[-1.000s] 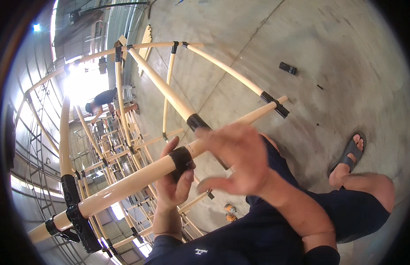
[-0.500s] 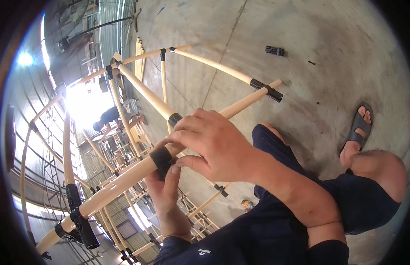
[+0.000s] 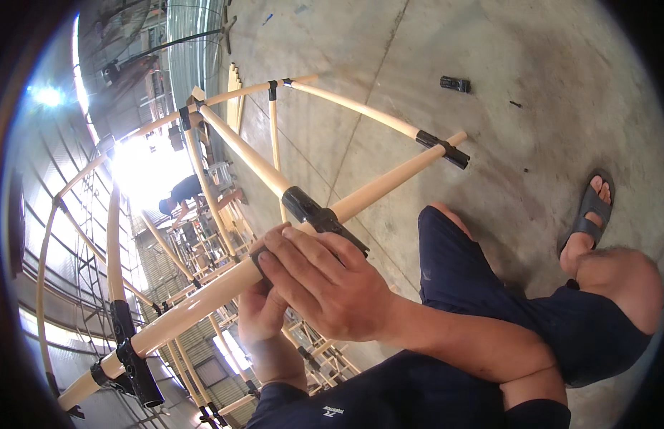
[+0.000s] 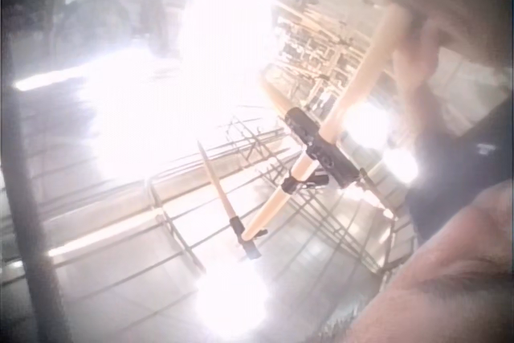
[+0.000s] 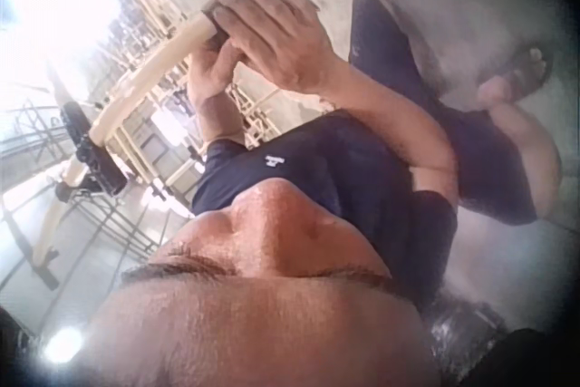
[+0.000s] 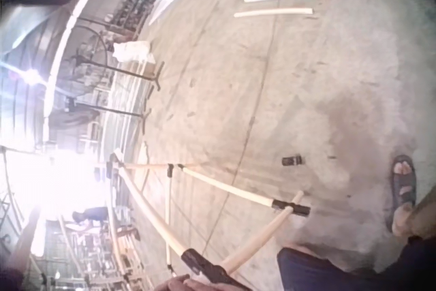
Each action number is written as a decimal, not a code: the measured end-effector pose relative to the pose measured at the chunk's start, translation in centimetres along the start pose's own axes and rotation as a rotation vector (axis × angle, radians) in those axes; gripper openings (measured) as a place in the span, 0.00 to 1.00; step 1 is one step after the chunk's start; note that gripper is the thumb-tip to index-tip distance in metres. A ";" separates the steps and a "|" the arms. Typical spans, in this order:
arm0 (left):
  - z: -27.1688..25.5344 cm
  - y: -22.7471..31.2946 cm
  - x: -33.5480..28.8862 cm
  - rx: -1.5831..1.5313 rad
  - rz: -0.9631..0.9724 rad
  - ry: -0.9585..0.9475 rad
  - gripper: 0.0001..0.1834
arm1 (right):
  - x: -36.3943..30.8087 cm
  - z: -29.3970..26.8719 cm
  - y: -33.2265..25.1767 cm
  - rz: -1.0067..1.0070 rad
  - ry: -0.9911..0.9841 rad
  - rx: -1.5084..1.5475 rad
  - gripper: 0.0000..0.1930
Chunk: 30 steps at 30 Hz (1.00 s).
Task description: The person assembles a modular frame structure by attaching plastic connectors to poles. They pick up black plastic clamps and slide them onto the ends of beige poles, then tighten them by hand or using a small bolt.
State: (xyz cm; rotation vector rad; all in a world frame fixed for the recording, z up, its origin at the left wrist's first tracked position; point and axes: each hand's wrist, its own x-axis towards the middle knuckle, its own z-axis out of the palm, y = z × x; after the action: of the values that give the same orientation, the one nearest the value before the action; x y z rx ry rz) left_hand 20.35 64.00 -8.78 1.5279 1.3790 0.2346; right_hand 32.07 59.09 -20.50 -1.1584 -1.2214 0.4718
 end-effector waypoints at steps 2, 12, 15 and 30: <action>-0.7 -0.1 0.0 0.042 0.040 -0.043 0.39 | -0.1 -0.1 0.3 -0.028 0.004 0.005 0.22; -0.8 -1.1 1.5 0.231 0.103 -0.055 0.34 | -0.9 0.3 1.4 -0.017 0.029 -0.034 0.21; -0.3 -0.9 1.4 0.217 0.081 -0.005 0.34 | -0.8 -0.4 2.4 -0.012 0.010 0.127 0.29; 0.6 -1.6 -0.3 0.025 0.051 0.206 0.37 | 1.2 -2.0 3.3 0.119 -0.068 0.431 0.44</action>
State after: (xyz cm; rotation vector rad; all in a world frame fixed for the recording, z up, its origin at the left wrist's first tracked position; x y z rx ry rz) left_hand 19.74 63.15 -10.13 1.5957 1.5090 0.4168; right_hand 35.16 60.51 -22.67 -0.8516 -1.0447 0.8251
